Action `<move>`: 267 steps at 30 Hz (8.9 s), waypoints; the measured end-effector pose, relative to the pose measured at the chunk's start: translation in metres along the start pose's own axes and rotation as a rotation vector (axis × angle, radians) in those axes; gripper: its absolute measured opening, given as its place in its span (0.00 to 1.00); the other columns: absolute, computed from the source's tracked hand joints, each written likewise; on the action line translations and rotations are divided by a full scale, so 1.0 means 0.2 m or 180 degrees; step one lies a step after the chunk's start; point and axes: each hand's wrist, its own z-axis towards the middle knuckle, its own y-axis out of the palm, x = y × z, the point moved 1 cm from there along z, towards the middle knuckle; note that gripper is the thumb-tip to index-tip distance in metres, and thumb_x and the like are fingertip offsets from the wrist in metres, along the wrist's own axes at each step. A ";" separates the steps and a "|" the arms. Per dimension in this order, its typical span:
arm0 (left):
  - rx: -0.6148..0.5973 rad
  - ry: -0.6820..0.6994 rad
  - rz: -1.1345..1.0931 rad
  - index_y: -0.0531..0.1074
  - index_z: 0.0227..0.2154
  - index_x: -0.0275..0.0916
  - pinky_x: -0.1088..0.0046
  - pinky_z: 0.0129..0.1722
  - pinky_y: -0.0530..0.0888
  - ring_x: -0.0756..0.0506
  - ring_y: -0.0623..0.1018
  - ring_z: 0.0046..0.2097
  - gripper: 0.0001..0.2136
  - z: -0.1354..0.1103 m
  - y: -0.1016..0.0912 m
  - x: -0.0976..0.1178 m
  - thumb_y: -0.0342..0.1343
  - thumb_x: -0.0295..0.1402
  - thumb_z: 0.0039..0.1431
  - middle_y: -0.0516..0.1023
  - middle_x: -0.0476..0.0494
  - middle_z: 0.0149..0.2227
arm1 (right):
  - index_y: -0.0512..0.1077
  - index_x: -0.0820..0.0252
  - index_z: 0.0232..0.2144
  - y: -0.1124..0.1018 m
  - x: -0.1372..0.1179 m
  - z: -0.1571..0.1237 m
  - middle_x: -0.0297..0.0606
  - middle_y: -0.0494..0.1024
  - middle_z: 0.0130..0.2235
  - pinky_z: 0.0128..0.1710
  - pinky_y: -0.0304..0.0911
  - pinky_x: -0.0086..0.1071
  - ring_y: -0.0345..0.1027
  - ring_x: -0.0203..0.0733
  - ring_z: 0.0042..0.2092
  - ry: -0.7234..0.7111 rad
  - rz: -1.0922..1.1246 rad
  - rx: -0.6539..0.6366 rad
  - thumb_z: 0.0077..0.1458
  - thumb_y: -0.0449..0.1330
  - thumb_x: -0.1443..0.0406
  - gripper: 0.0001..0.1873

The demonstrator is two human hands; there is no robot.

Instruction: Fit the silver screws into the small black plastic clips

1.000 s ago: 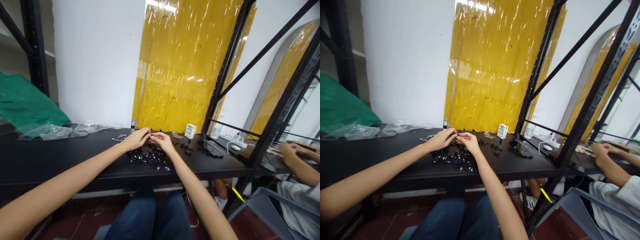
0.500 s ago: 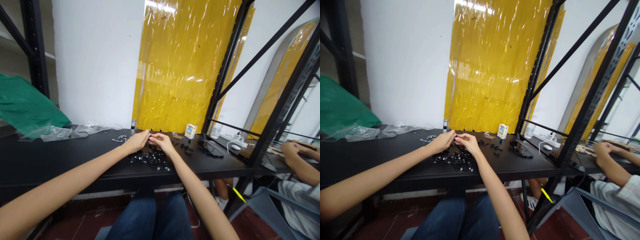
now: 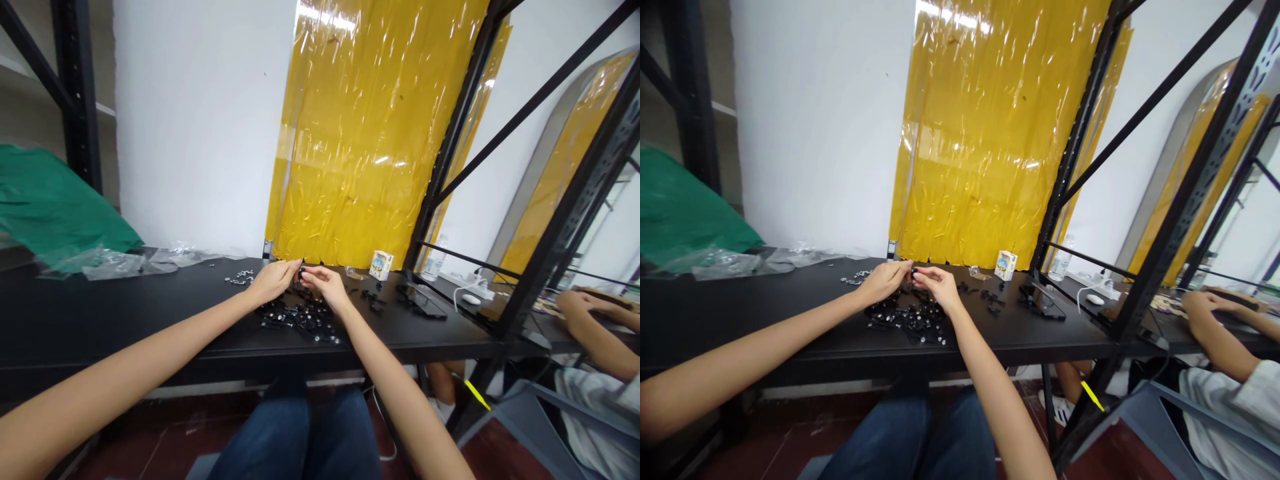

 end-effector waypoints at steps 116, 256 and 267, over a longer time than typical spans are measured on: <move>-0.0014 0.0474 -0.0295 0.66 0.34 0.39 0.70 0.35 0.65 0.47 0.69 0.33 0.12 0.02 0.01 -0.03 0.41 0.39 0.64 0.70 0.47 0.30 | 0.79 0.60 0.32 -0.01 -0.01 0.01 0.36 0.81 0.33 0.45 0.70 0.42 0.75 0.43 0.34 -0.0223 -0.0339 0.0241 0.32 0.70 0.57 0.20; -0.0370 0.0481 0.0255 0.60 0.29 0.40 0.67 0.40 0.64 0.46 0.70 0.31 0.16 0.02 0.00 -0.01 0.31 0.40 0.66 0.66 0.50 0.25 | 0.77 0.61 0.31 0.00 0.00 0.01 0.36 0.80 0.29 0.42 0.71 0.41 0.74 0.39 0.30 -0.0101 -0.0207 0.0012 0.32 0.70 0.57 0.21; -0.0366 -0.0115 -0.0587 0.64 0.21 0.40 0.73 0.28 0.63 0.48 0.70 0.25 0.24 0.02 0.00 -0.03 0.33 0.46 0.65 0.68 0.51 0.19 | 0.75 0.63 0.29 0.01 0.00 0.00 0.35 0.79 0.27 0.39 0.72 0.37 0.74 0.38 0.28 0.0133 -0.0067 -0.0028 0.31 0.71 0.59 0.20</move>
